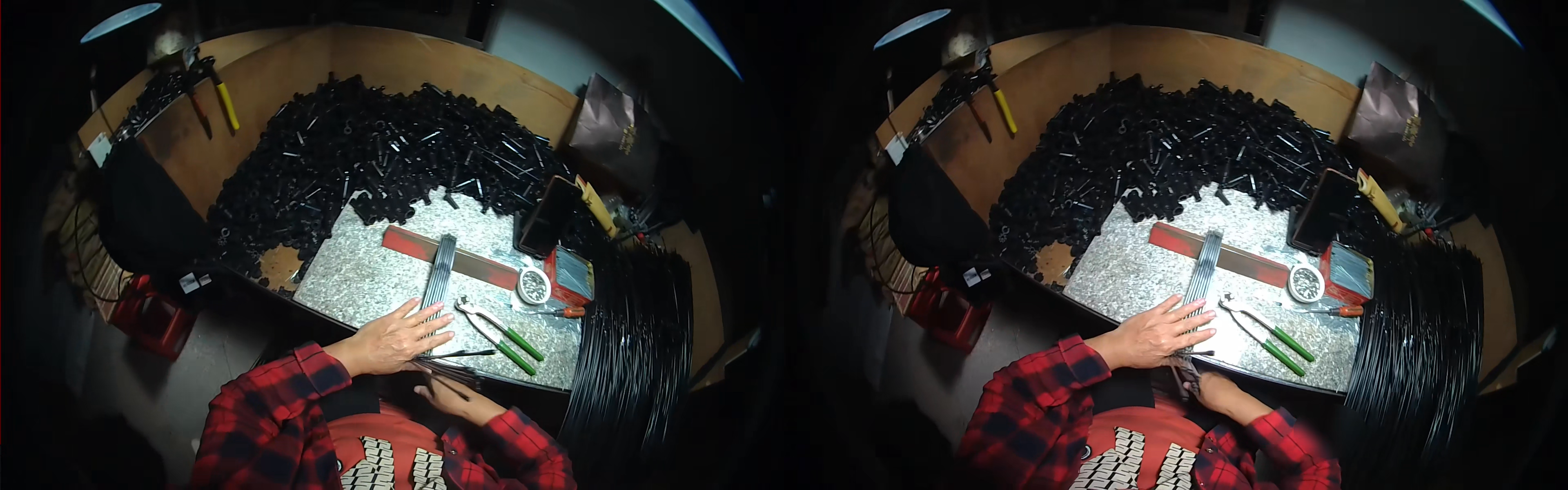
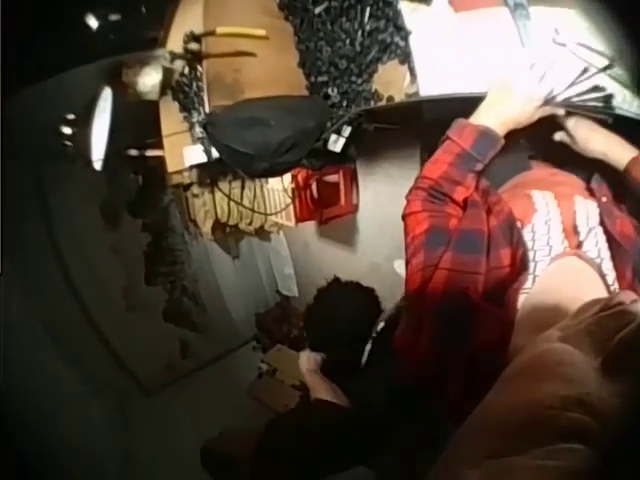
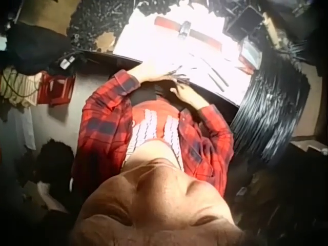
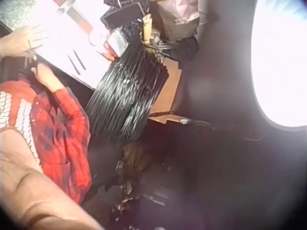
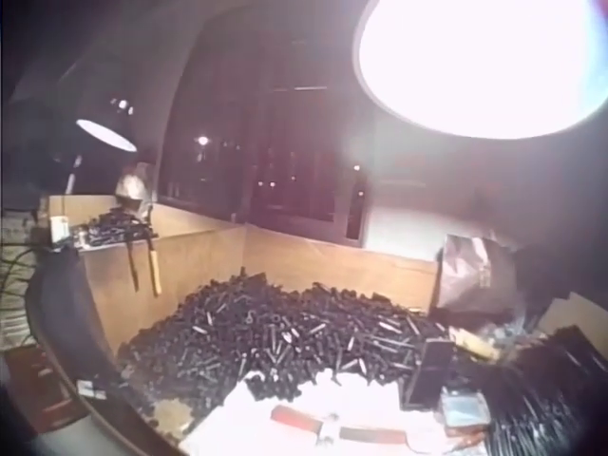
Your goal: Assembling bundles of black cables with plastic components and housing at a workbench.
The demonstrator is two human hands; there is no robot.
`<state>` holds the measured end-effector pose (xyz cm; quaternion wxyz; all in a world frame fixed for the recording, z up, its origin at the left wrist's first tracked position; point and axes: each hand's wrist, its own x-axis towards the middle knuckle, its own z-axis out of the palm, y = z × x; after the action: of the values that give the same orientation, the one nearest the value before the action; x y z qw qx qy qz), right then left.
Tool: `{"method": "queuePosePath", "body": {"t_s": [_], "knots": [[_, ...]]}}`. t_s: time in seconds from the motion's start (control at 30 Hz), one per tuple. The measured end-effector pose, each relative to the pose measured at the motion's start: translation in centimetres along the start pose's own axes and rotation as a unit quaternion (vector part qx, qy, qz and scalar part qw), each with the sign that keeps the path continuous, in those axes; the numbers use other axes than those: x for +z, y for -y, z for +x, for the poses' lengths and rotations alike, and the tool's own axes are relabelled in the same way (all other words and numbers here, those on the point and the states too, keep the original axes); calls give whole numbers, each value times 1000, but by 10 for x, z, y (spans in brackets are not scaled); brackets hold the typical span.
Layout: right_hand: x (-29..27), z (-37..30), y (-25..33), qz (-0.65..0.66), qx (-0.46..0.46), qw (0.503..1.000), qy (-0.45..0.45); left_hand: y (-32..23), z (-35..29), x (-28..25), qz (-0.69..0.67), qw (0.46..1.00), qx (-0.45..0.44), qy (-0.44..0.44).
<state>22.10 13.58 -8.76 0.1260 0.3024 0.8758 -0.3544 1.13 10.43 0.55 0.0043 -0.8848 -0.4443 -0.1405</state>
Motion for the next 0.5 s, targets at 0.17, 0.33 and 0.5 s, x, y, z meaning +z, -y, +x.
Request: {"method": "queuePosePath", "body": {"t_s": [0.17, 0.33, 0.5], "knots": [[-53, -46, 31, -26, -159, 986, 30, 6, -7, 17, -74, 994, 39, -68], [-103, -81, 66, 115, -26, 992, -40, 2, -3, 25, -97, 987, 4, -131], [-143, -92, 135, -546, -185, 751, -322, 0, -10, 20, -70, 988, -19, -140]]}}
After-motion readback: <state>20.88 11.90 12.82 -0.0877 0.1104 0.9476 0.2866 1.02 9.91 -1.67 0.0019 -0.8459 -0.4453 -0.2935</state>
